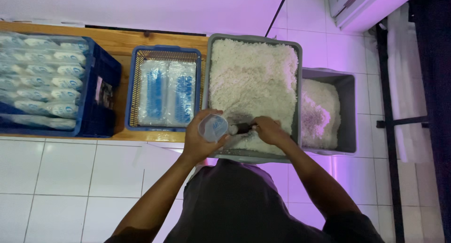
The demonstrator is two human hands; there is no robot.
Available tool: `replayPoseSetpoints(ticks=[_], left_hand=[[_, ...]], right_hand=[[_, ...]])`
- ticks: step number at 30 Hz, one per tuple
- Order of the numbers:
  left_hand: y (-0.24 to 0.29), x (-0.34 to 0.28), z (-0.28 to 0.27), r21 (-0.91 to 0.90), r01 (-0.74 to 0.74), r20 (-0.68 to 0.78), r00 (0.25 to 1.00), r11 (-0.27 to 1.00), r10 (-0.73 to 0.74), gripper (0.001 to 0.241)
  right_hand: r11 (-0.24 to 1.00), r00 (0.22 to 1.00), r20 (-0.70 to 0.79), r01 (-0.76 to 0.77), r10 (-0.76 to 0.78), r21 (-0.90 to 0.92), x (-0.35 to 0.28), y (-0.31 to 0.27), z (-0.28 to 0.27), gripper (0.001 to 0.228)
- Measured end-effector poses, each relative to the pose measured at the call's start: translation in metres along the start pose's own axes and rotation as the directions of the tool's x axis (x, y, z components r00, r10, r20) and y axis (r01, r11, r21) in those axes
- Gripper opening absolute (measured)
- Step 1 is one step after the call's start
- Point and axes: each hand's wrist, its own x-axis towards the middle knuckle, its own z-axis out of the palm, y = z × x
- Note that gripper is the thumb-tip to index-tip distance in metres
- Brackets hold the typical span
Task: The person uses a scoop to transfer white salt from a gray bin into small plastic bags, which are then placed into a larger blue container.
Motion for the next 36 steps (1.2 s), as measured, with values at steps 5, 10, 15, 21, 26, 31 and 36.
replayPoseSetpoints(ticks=[5,10,15,21,26,31,36], left_hand=[[-0.014,0.004,0.012,0.115,-0.017,0.025,1.0,0.993,0.014,0.076],[-0.018,0.011,0.029,0.252,-0.019,0.095,0.995,0.967,-0.006,0.075],[0.007,0.023,0.047,0.383,0.078,0.162,0.975,0.921,-0.15,0.075],[0.009,0.031,0.05,0.376,0.128,0.235,0.945,0.918,-0.228,0.082],[-0.002,0.022,0.044,0.365,0.124,0.159,0.968,0.923,-0.193,0.079],[-0.018,0.007,0.027,0.331,0.083,0.053,0.993,0.94,-0.106,0.077],[-0.027,-0.002,0.013,0.326,-0.041,-0.042,0.997,0.945,0.057,0.084]], right_hand=[[0.986,0.984,-0.141,0.125,-0.109,0.108,-0.042,0.016,-0.067,0.034],[0.954,0.882,-0.381,0.201,-0.276,-0.224,-0.099,-0.014,-0.143,0.026],[0.88,0.767,-0.5,0.176,-0.403,-0.44,-0.139,-0.06,-0.191,0.03],[0.555,0.544,-0.405,0.139,-0.735,-0.82,-0.119,-0.104,-0.142,0.017],[0.558,0.43,-0.467,0.108,-0.772,-0.823,-0.137,-0.112,-0.143,0.012],[0.719,0.492,-0.664,-0.105,-0.563,-0.687,-0.14,-0.083,-0.155,0.019],[0.85,0.882,-0.444,-0.11,-0.156,-0.516,-0.03,0.026,-0.082,0.03]])
